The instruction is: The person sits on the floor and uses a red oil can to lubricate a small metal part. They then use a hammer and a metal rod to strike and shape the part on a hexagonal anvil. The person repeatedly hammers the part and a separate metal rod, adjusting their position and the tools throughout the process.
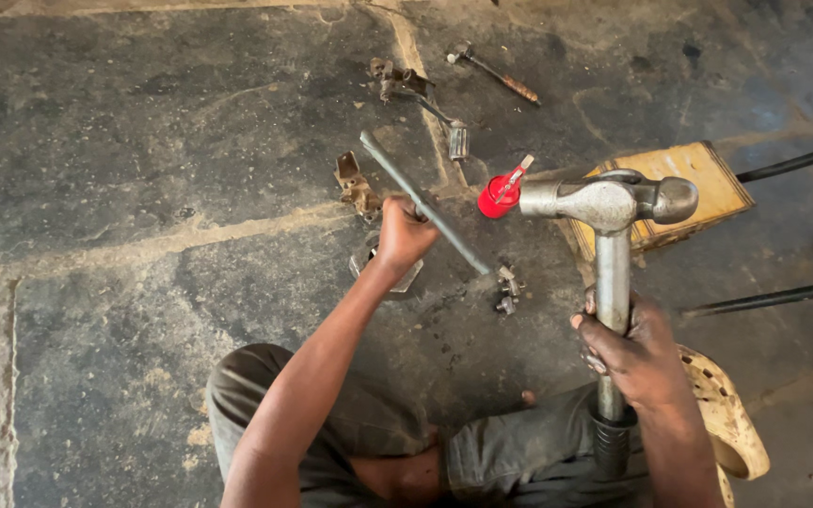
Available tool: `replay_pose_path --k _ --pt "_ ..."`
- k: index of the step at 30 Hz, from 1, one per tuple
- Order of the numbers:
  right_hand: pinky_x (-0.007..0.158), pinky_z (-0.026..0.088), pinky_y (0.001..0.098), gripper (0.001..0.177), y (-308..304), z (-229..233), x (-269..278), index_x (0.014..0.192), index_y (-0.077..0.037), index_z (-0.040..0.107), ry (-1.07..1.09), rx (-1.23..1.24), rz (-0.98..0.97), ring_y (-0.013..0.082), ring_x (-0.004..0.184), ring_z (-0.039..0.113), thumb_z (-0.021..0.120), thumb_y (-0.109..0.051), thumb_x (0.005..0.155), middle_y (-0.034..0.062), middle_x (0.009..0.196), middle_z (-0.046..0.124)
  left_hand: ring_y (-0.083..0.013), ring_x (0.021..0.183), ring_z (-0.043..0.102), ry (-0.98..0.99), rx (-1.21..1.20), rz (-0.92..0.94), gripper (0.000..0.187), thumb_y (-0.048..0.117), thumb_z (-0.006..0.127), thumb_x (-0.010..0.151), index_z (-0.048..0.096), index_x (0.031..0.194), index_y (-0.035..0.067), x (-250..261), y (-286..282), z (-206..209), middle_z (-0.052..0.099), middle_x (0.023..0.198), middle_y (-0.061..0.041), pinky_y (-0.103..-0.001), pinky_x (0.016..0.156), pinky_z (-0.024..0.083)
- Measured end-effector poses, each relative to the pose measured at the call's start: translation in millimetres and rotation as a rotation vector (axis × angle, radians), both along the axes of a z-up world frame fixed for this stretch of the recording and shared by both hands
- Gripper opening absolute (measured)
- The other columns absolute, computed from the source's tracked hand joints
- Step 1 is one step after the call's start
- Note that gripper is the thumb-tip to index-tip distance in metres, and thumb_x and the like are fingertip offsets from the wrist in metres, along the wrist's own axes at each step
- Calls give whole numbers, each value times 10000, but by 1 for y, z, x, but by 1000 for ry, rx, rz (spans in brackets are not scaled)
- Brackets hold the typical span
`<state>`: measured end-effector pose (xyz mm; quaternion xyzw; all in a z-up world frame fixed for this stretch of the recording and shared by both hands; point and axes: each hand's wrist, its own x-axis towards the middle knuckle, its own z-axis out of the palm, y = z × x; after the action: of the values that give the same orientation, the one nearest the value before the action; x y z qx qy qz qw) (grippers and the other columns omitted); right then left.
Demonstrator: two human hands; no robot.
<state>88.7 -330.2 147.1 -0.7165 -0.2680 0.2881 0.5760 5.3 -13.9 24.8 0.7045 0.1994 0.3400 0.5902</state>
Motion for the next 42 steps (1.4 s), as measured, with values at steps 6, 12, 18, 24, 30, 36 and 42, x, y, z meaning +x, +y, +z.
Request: replay_pose_path --k 6,12,18,24,30,36,42 --pt "384 360 269 174 -1 -4 -1 970 -30 564 82 22 -22 85 474 466 670 52 860 23 649 514 -167 656 721 72 15 -3 74 -77 759 791 770 809 -5 1 -2 6 778 807 -123 -305 571 598" --pt "393 361 273 182 -4 -3 -4 981 -37 554 63 -38 -46 81 486 464 653 53 857 21 659 514 -151 612 673 10 165 29 49 -68 787 774 770 781 -23 2 0 2 754 722 -116 -323 547 540" --pt "386 364 273 180 -5 -2 -5 980 -37 556 56 -28 -38 83 477 462 649 50 853 23 650 512 -88 652 708 -3 70 15 58 -42 759 777 777 784 12 3 1 -1 773 775 -67 -285 579 582" --pt "382 359 275 196 0 2 -7 982 -41 555 81 -50 -62 87 472 470 657 51 842 26 649 515 -100 682 707 -93 70 10 59 -58 769 797 768 779 -2 4 -1 1 775 771 -76 -290 601 575" --pt "391 373 269 180 7 5 -14 961 -34 561 66 -36 -38 85 477 475 675 39 843 20 658 517 -86 639 693 -25 34 14 76 -49 750 801 765 771 19 1 -7 7 766 765 -62 -285 582 582" --pt "386 363 270 174 8 8 -19 957 -33 551 73 -11 -41 79 471 451 671 45 857 7 655 491 -51 628 572 -36 187 12 98 -34 759 803 717 715 -41 3 1 1 689 626 -82 -307 535 487" --pt "389 359 266 171 10 20 -20 973 -32 556 47 24 -18 78 468 458 661 44 862 16 648 514 -42 684 499 -11 146 -82 146 -16 792 812 686 731 -77 7 -1 -7 613 622 -141 -324 542 474"
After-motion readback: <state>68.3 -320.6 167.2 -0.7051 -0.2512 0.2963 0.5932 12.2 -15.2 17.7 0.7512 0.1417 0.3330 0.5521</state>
